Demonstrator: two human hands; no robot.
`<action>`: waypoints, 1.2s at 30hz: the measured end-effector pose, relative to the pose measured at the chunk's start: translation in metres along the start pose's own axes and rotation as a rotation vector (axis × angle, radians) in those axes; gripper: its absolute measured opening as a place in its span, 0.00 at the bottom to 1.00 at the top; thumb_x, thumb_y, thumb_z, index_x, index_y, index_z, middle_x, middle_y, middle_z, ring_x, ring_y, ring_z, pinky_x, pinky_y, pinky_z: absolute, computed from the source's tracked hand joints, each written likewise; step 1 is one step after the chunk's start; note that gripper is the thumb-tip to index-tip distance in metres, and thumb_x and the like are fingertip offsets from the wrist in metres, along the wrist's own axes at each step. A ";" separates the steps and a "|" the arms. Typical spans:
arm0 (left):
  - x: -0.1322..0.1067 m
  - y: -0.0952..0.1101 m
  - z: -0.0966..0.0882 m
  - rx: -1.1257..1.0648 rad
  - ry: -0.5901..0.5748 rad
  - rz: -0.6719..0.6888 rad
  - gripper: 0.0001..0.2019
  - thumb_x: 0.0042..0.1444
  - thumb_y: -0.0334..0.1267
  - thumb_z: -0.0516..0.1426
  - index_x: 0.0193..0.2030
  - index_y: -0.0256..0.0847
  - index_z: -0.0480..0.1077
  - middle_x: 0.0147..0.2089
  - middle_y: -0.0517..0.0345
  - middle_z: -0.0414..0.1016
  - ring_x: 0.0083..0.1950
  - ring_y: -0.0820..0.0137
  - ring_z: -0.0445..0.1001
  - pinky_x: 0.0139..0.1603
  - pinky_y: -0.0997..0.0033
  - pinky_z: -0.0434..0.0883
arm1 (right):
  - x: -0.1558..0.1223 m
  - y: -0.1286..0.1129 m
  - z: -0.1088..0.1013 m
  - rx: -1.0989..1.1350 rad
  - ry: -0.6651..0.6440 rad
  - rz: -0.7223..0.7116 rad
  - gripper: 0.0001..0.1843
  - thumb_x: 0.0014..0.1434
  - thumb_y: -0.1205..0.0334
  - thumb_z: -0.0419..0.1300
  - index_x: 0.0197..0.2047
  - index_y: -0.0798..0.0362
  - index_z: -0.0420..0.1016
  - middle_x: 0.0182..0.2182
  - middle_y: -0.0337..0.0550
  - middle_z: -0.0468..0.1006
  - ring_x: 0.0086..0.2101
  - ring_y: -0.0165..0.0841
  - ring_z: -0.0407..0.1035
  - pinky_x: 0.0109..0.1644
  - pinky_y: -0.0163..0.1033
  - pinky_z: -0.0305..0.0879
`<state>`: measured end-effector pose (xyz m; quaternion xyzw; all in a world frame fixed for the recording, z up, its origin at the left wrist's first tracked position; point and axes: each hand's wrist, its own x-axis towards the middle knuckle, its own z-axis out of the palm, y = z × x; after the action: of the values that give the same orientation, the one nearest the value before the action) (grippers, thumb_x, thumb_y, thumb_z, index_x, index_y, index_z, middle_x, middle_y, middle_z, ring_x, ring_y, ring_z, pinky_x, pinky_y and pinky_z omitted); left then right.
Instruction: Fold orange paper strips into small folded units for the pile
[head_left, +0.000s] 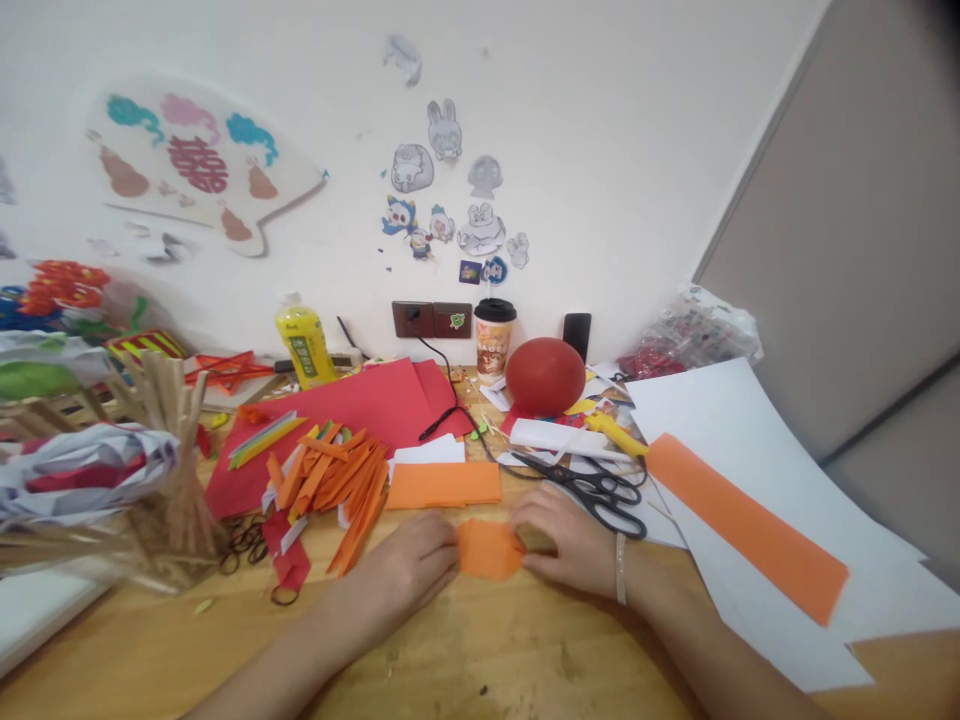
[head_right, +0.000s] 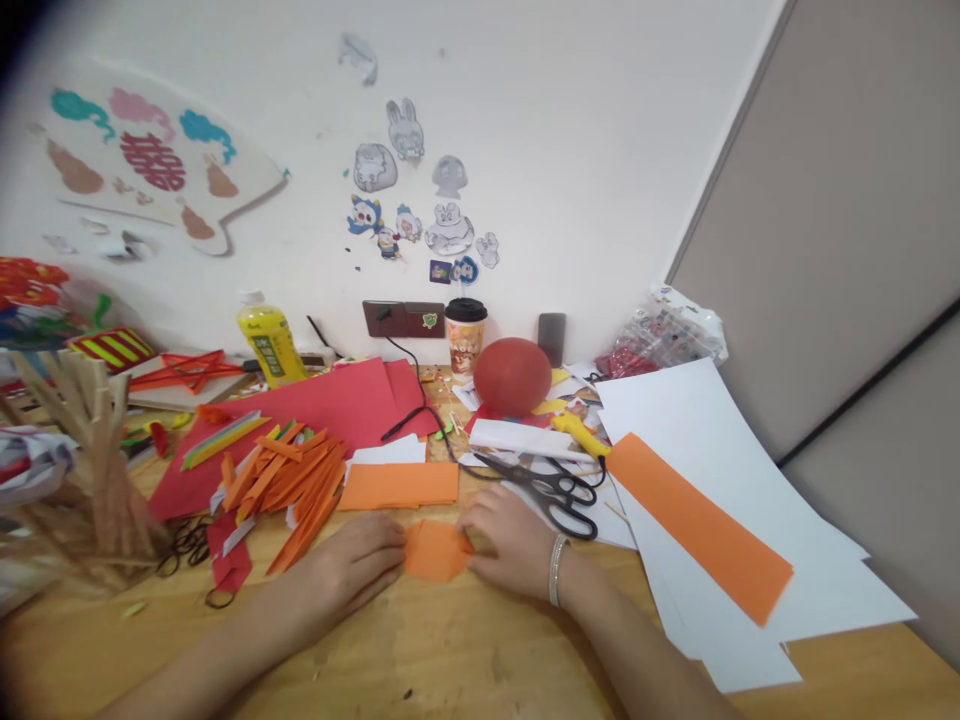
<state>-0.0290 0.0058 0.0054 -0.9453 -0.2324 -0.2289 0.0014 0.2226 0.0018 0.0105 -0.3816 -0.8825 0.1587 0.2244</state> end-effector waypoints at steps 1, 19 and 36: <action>0.000 0.001 0.001 0.010 -0.004 -0.006 0.12 0.64 0.34 0.46 0.40 0.38 0.70 0.37 0.51 0.73 0.41 0.67 0.71 0.44 0.66 0.71 | 0.000 -0.001 0.001 -0.030 -0.008 -0.030 0.11 0.48 0.68 0.64 0.36 0.51 0.70 0.38 0.41 0.73 0.41 0.35 0.64 0.45 0.39 0.58; 0.002 0.007 0.011 0.136 -0.026 -0.121 0.15 0.64 0.33 0.43 0.31 0.39 0.66 0.31 0.56 0.67 0.33 0.68 0.64 0.35 0.69 0.65 | 0.001 -0.014 0.019 -0.331 0.069 -0.073 0.04 0.56 0.65 0.55 0.30 0.52 0.69 0.29 0.43 0.71 0.32 0.34 0.61 0.34 0.39 0.53; 0.016 0.019 0.011 0.060 -0.125 -0.454 0.08 0.58 0.31 0.50 0.28 0.38 0.66 0.33 0.53 0.66 0.37 0.63 0.65 0.37 0.63 0.64 | 0.011 -0.020 0.035 0.008 0.204 0.400 0.10 0.44 0.71 0.65 0.20 0.54 0.66 0.26 0.39 0.68 0.33 0.34 0.62 0.37 0.39 0.57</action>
<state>-0.0035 -0.0027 0.0040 -0.8806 -0.4455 -0.1572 -0.0364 0.1859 -0.0066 -0.0068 -0.5621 -0.7615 0.1642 0.2781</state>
